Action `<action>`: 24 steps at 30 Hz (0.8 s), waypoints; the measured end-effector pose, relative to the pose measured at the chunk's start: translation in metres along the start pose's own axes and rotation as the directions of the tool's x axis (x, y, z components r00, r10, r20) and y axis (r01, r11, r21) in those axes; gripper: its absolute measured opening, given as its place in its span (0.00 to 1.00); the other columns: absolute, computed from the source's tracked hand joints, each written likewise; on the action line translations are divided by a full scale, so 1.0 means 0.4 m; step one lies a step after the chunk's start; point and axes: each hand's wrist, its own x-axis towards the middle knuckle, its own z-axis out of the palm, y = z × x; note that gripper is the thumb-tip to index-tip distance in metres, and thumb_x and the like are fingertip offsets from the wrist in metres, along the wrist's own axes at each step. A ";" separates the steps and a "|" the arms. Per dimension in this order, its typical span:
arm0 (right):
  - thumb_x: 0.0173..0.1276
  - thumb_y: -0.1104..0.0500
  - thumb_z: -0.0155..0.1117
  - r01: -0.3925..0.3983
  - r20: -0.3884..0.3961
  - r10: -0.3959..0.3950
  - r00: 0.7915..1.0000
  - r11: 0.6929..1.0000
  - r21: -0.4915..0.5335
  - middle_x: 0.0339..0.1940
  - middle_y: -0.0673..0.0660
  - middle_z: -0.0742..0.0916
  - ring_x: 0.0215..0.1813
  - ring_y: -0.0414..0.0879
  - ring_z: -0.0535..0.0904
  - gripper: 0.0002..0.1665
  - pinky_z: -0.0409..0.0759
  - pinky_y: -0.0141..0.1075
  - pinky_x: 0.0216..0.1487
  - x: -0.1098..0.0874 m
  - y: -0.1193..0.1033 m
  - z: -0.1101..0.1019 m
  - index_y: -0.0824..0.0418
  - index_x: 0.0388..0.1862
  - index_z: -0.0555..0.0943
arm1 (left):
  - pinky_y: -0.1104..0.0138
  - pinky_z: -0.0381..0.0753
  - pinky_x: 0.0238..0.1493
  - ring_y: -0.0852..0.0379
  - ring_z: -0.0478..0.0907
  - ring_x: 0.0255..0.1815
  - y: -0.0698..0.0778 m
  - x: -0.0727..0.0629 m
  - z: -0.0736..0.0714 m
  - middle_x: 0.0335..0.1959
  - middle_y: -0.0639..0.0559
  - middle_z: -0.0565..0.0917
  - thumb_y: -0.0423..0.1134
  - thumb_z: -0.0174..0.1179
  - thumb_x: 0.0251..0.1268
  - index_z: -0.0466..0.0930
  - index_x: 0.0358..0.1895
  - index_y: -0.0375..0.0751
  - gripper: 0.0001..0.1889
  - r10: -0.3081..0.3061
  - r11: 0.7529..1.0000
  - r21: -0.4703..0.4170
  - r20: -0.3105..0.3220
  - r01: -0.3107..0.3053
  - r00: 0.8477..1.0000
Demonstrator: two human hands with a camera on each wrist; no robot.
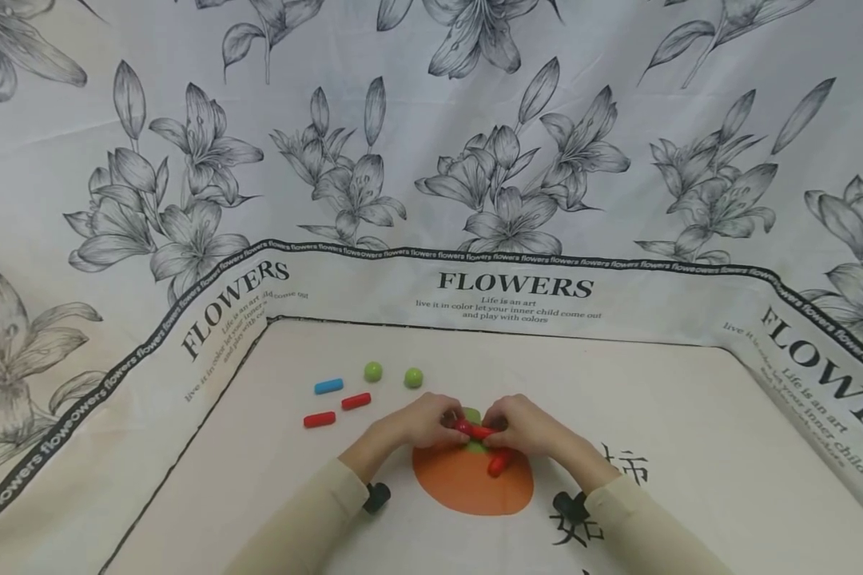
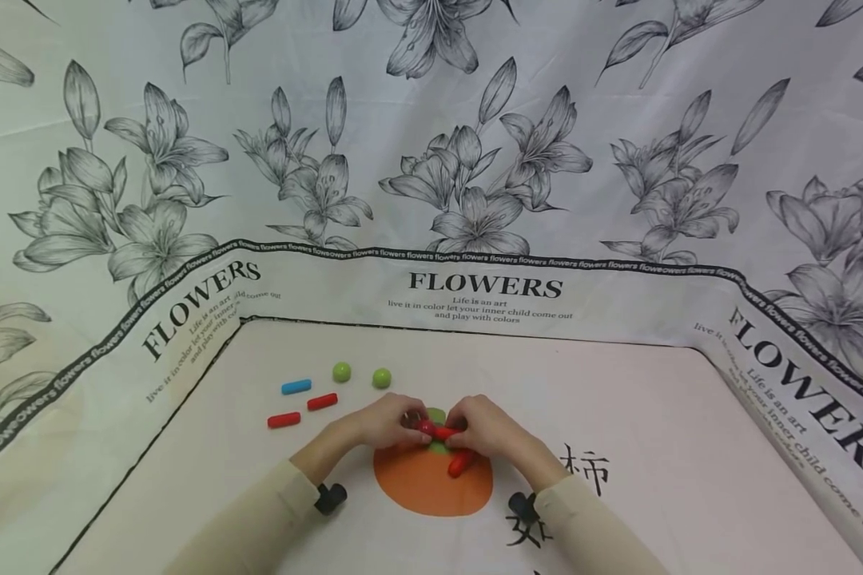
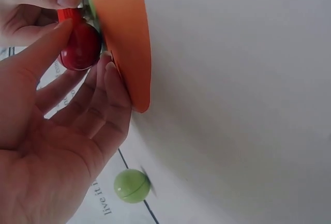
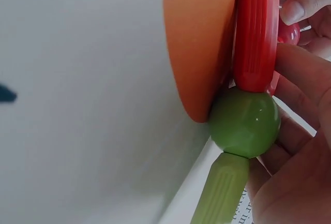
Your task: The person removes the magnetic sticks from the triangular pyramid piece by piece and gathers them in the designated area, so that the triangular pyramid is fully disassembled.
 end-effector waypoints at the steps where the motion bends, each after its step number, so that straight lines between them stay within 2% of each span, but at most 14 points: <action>1: 0.63 0.60 0.77 0.001 -0.003 -0.001 1.000 1.000 -0.004 0.30 0.45 0.85 0.37 0.43 0.76 0.06 0.78 0.34 0.41 0.001 0.000 0.000 0.58 0.37 0.89 | 0.71 0.78 0.39 0.60 0.76 0.38 -0.001 0.000 -0.001 0.35 0.58 0.81 0.45 0.70 0.67 0.83 0.49 0.46 0.13 0.002 1.000 0.001 0.000 -0.002 1.000; 7: 0.63 0.59 0.77 0.000 -0.008 -0.001 1.000 1.000 -0.013 0.29 0.46 0.85 0.35 0.42 0.77 0.05 0.79 0.34 0.41 0.003 -0.005 0.003 0.58 0.36 0.89 | 0.72 0.79 0.38 0.60 0.76 0.38 0.004 -0.007 -0.005 0.36 0.56 0.81 0.43 0.69 0.68 0.83 0.50 0.44 0.12 -0.024 1.000 -0.003 -0.003 0.024 1.000; 11: 0.63 0.60 0.77 -0.008 -0.007 0.008 1.000 1.000 -0.017 0.29 0.45 0.85 0.35 0.42 0.77 0.05 0.79 0.34 0.41 0.004 -0.006 0.003 0.58 0.36 0.89 | 0.70 0.79 0.39 0.58 0.76 0.37 -0.005 -0.012 -0.009 0.36 0.55 0.80 0.42 0.68 0.69 0.81 0.48 0.43 0.11 -0.073 0.997 0.002 -0.059 0.073 0.996; 15: 0.62 0.61 0.77 -0.009 -0.016 0.008 1.000 1.000 -0.029 0.28 0.45 0.85 0.35 0.42 0.76 0.05 0.78 0.36 0.42 0.002 -0.005 0.001 0.58 0.35 0.89 | 0.67 0.80 0.38 0.56 0.76 0.37 -0.025 -0.015 -0.016 0.36 0.53 0.79 0.42 0.68 0.69 0.80 0.47 0.42 0.11 -0.159 0.987 -0.026 -0.143 0.157 0.977; 19: 0.62 0.61 0.77 -0.035 -0.010 0.035 0.999 0.999 -0.015 0.28 0.45 0.85 0.35 0.42 0.76 0.05 0.78 0.37 0.42 0.002 -0.002 -0.002 0.58 0.35 0.88 | 0.66 0.81 0.37 0.54 0.77 0.37 -0.038 -0.005 -0.027 0.38 0.51 0.79 0.41 0.68 0.69 0.80 0.49 0.41 0.12 -0.207 0.978 -0.036 -0.190 0.204 0.960; 24: 0.62 0.61 0.77 -0.053 0.001 0.053 0.999 0.998 -0.014 0.29 0.46 0.85 0.35 0.42 0.76 0.04 0.78 0.36 0.42 0.002 0.000 -0.002 0.57 0.34 0.88 | 0.64 0.80 0.40 0.53 0.75 0.40 -0.036 0.020 -0.043 0.39 0.50 0.78 0.42 0.67 0.69 0.80 0.49 0.40 0.12 -0.267 0.961 -0.003 -0.241 0.275 0.933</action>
